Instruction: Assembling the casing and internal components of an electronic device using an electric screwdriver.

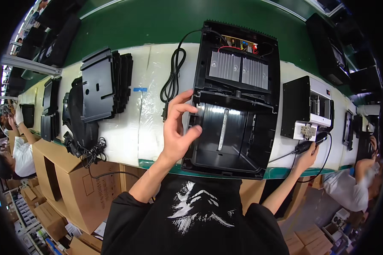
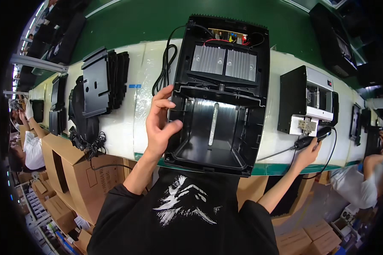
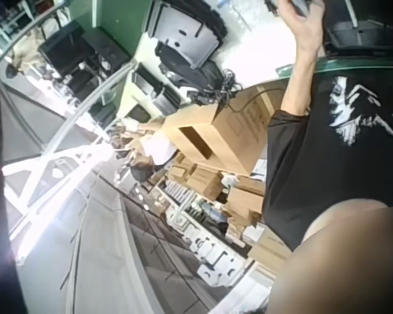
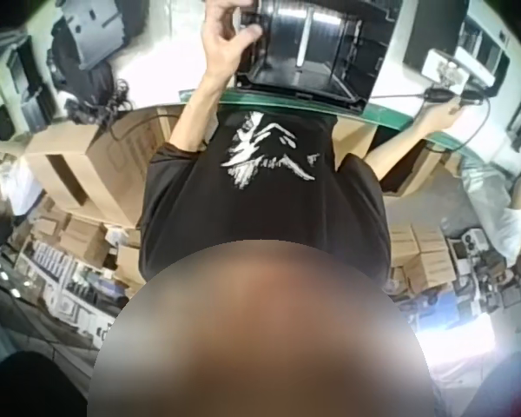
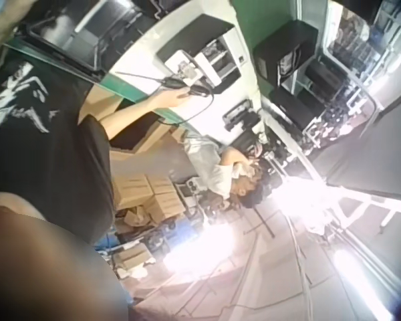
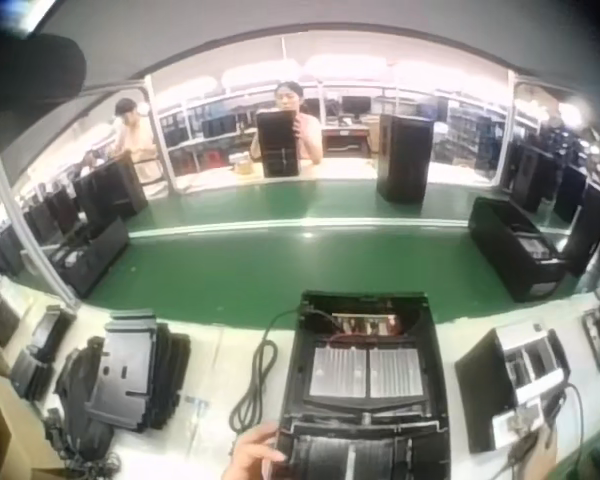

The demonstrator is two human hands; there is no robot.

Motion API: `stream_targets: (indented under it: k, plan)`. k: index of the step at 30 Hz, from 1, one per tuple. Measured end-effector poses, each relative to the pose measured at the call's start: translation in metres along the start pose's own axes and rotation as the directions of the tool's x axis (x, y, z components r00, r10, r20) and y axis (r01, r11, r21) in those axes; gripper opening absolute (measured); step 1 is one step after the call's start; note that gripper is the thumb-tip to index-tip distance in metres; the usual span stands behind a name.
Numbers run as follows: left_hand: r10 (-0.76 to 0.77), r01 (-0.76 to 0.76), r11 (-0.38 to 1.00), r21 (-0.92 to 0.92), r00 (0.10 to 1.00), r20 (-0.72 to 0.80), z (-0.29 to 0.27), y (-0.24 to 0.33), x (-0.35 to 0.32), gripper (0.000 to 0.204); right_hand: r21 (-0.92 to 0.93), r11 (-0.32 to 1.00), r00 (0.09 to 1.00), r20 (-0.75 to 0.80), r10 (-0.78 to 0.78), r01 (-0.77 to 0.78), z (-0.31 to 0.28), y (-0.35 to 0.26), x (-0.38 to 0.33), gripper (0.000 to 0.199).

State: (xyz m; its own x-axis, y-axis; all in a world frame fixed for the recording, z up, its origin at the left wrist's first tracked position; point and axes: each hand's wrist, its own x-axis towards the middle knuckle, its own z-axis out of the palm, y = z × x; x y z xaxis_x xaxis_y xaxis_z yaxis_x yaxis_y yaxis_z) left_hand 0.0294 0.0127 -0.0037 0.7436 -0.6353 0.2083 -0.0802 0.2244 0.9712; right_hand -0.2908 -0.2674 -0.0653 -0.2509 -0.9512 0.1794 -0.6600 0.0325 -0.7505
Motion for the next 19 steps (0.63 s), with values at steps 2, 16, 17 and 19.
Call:
stream_targets:
  k: [2,16,17,19]
  plan:
    - [-0.042,0.048,0.988,-0.148,0.998,0.044,-0.007,-0.003,0.007,0.036,0.003,0.992,0.988,-0.093,-0.125,0.126,-0.012,0.017,-0.011,0.044]
    - [-0.33,0.334,0.906,-0.262,0.942,0.059,-0.026,-0.081,0.063,0.056,0.807,0.556,0.946,-0.009,-0.323,0.197,0.028,-0.106,-0.219,0.066]
    - [-0.366,0.378,0.838,-0.394,0.924,0.109,-0.02,-0.064,0.064,0.055,0.788,0.58,0.951,-0.021,-0.31,0.206,0.027,-0.114,-0.21,0.065]
    - [-0.385,0.392,0.782,-0.485,0.915,0.12,-0.009,-0.045,0.056,0.06,0.724,0.626,0.929,-0.056,-0.365,0.29,0.026,-0.123,-0.194,0.065]
